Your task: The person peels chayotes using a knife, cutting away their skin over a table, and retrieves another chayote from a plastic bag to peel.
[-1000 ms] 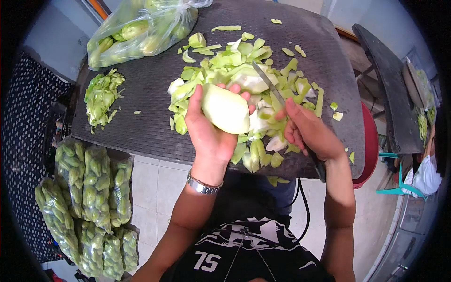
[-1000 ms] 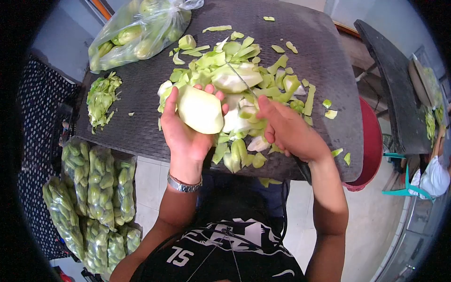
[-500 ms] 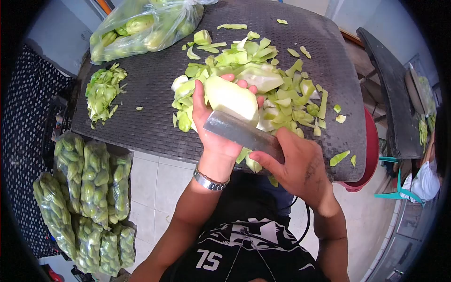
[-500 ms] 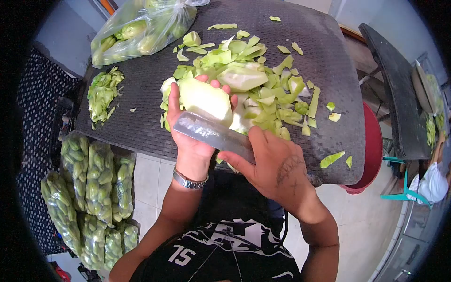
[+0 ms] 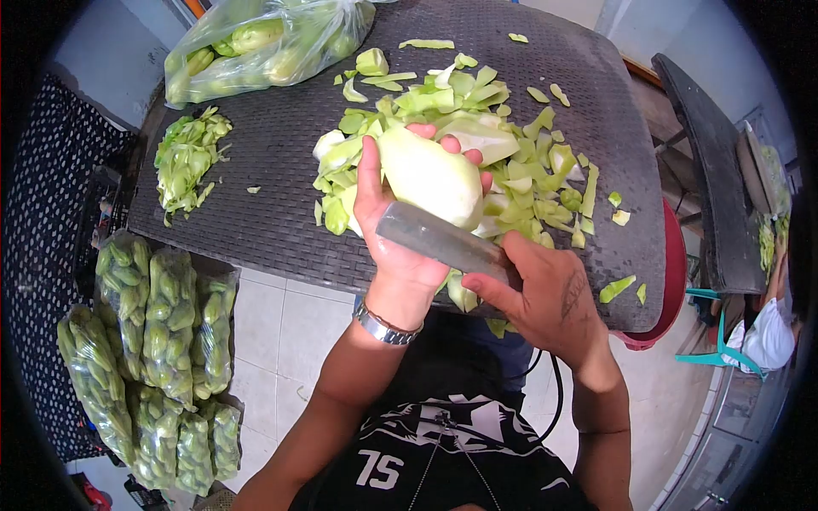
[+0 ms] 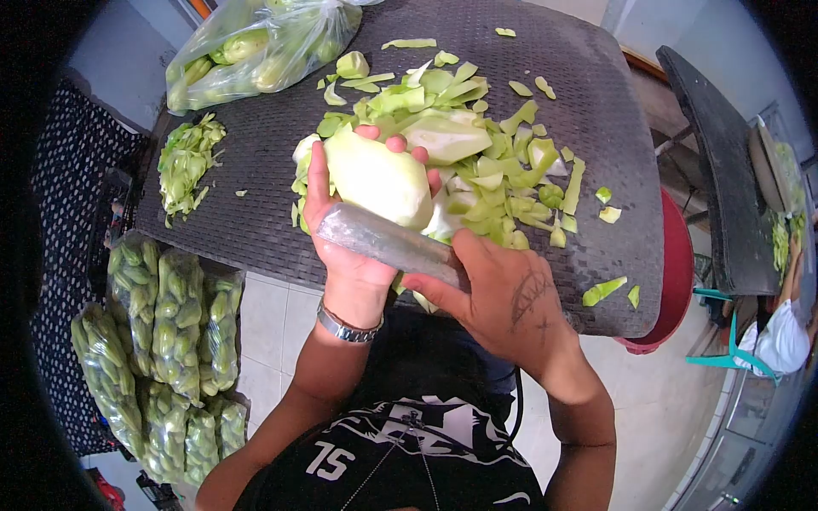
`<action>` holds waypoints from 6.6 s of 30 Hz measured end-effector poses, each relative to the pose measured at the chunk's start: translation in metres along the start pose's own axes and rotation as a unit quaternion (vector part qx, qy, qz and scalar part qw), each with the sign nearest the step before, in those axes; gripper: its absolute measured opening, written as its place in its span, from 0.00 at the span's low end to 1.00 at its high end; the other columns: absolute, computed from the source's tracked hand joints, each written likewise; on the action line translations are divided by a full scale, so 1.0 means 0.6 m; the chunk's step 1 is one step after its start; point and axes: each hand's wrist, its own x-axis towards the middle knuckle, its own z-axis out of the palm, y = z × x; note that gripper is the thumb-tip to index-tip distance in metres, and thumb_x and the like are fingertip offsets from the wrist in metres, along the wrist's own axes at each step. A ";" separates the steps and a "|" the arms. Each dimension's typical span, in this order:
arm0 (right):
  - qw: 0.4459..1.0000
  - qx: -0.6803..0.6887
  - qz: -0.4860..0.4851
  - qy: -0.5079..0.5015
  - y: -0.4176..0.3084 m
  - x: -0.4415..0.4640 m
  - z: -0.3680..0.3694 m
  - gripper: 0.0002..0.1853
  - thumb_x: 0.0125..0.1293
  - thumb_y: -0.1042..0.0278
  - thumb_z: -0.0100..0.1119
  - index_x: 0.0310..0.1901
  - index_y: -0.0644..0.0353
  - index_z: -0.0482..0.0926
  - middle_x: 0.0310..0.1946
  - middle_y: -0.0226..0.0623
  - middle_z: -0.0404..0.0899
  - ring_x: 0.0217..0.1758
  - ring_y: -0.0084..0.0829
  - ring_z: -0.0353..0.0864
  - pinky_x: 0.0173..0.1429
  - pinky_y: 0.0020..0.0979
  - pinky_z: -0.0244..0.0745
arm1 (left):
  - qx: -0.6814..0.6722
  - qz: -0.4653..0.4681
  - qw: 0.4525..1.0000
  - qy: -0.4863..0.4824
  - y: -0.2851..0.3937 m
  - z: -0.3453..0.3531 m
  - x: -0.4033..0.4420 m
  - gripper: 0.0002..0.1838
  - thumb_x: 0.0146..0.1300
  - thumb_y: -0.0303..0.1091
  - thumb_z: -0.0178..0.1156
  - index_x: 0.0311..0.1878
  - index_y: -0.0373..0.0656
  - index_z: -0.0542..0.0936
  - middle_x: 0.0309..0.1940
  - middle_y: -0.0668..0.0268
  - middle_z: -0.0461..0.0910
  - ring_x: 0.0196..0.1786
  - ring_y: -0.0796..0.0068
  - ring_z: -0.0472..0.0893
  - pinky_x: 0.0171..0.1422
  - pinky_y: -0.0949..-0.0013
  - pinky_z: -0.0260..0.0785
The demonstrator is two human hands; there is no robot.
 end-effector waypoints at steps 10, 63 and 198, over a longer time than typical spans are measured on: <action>0.999 -0.022 -0.028 0.028 0.010 0.003 0.004 0.26 0.73 0.41 0.67 0.37 0.60 0.74 0.26 0.46 0.81 0.31 0.54 0.84 0.36 0.48 0.76 | 0.020 0.000 1.000 0.016 -0.010 0.008 -0.005 0.30 0.83 0.64 0.42 0.62 0.47 0.78 0.53 0.56 0.83 0.62 0.49 0.81 0.76 0.35 0.67; 0.998 -0.004 -0.019 0.055 0.038 0.002 0.016 0.30 0.72 0.34 0.64 0.39 0.61 0.74 0.26 0.47 0.81 0.31 0.56 0.85 0.34 0.48 0.76 | 0.197 0.253 0.937 0.142 -0.073 0.042 -0.011 0.35 0.80 0.72 0.39 0.57 0.47 0.73 0.48 0.57 0.82 0.55 0.49 0.85 0.72 0.30 0.72; 0.901 0.382 0.178 -0.107 0.026 -0.006 0.007 0.16 0.87 0.60 0.47 0.51 0.64 0.80 0.23 0.31 0.82 0.21 0.20 0.80 0.26 0.26 0.74 | 0.387 0.077 0.911 0.123 -0.054 0.031 0.013 0.27 0.70 0.22 0.69 0.68 0.38 0.72 0.46 0.57 0.85 0.44 0.64 0.89 0.49 0.58 0.85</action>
